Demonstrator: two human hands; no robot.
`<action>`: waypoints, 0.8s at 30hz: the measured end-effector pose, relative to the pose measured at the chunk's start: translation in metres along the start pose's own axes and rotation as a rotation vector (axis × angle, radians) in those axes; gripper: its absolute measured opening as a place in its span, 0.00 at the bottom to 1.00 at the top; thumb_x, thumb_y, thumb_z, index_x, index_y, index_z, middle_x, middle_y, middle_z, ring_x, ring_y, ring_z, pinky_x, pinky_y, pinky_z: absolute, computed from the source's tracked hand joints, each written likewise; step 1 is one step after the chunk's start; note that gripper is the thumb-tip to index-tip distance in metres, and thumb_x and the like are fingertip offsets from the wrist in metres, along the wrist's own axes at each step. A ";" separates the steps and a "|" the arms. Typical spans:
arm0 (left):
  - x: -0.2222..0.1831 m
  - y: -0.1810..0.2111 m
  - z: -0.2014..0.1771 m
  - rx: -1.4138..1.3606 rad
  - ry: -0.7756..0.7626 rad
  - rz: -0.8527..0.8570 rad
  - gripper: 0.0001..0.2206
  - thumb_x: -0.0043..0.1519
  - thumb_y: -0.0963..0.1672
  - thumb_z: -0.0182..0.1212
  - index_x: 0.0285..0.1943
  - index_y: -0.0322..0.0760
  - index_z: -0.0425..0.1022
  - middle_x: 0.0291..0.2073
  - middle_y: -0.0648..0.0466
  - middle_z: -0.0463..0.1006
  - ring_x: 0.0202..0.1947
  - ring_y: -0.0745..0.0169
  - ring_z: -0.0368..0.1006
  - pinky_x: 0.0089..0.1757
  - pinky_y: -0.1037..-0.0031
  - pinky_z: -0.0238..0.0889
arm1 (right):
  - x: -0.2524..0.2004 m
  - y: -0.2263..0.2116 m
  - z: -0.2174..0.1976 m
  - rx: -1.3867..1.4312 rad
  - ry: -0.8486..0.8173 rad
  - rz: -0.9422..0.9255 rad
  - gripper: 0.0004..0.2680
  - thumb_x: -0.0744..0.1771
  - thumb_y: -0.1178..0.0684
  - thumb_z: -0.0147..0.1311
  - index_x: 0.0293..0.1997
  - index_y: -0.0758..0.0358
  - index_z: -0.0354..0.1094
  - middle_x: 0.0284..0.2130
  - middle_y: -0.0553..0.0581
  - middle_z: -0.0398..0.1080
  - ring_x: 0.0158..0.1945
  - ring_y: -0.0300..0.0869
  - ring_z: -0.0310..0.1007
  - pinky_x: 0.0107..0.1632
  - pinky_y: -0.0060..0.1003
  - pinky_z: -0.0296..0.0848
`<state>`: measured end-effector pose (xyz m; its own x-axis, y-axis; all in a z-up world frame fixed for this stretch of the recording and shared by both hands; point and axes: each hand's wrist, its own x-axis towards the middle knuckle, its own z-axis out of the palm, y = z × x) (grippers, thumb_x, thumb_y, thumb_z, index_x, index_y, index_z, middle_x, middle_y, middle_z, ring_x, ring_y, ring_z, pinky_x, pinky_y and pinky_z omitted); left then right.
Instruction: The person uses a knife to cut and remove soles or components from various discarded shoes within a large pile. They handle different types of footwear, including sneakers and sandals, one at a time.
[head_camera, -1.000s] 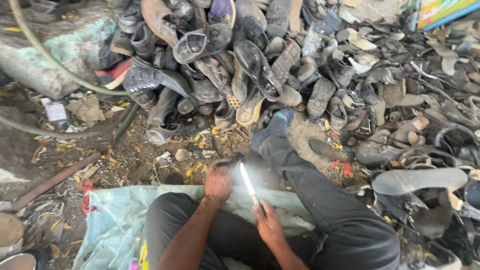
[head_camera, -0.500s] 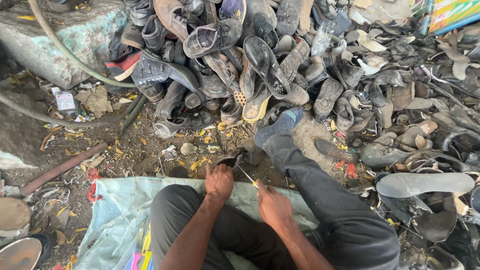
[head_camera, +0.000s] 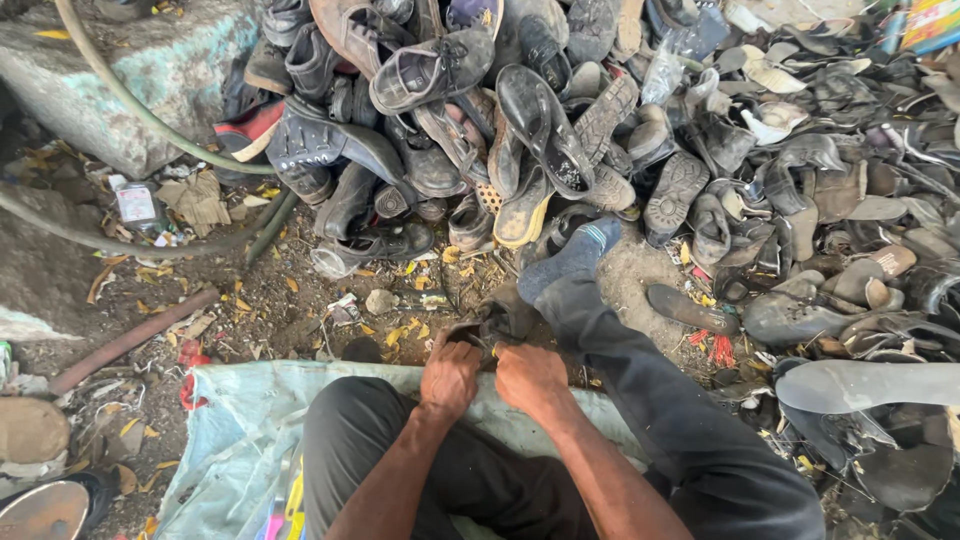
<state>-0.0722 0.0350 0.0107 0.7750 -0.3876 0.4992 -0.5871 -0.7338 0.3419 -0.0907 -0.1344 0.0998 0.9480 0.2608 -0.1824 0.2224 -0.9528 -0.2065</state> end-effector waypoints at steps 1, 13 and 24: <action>-0.002 0.000 0.000 -0.031 -0.001 -0.008 0.02 0.54 0.39 0.61 0.34 0.37 0.76 0.30 0.49 0.75 0.38 0.48 0.74 0.57 0.55 0.60 | -0.006 0.000 0.001 -0.006 -0.015 0.001 0.14 0.64 0.53 0.53 0.55 0.61 0.67 0.31 0.65 0.77 0.38 0.59 0.79 0.39 0.55 0.75; -0.004 0.000 0.007 -0.091 -0.007 -0.084 0.05 0.51 0.38 0.60 0.34 0.35 0.77 0.30 0.48 0.75 0.39 0.47 0.75 0.57 0.56 0.60 | -0.059 -0.003 0.002 0.036 -0.041 0.115 0.19 0.63 0.55 0.54 0.61 0.67 0.60 0.32 0.68 0.76 0.36 0.60 0.79 0.37 0.55 0.75; 0.000 -0.004 0.007 -0.190 0.061 -0.255 0.06 0.50 0.39 0.66 0.34 0.34 0.78 0.32 0.44 0.78 0.40 0.41 0.73 0.47 0.53 0.60 | -0.056 0.001 0.030 0.047 0.045 0.092 0.19 0.63 0.58 0.52 0.62 0.66 0.60 0.31 0.69 0.76 0.34 0.61 0.79 0.37 0.56 0.76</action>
<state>-0.0679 0.0340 0.0035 0.8908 -0.1662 0.4230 -0.4134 -0.6831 0.6021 -0.1499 -0.1452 0.0810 0.9734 0.1642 -0.1596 0.1239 -0.9639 -0.2356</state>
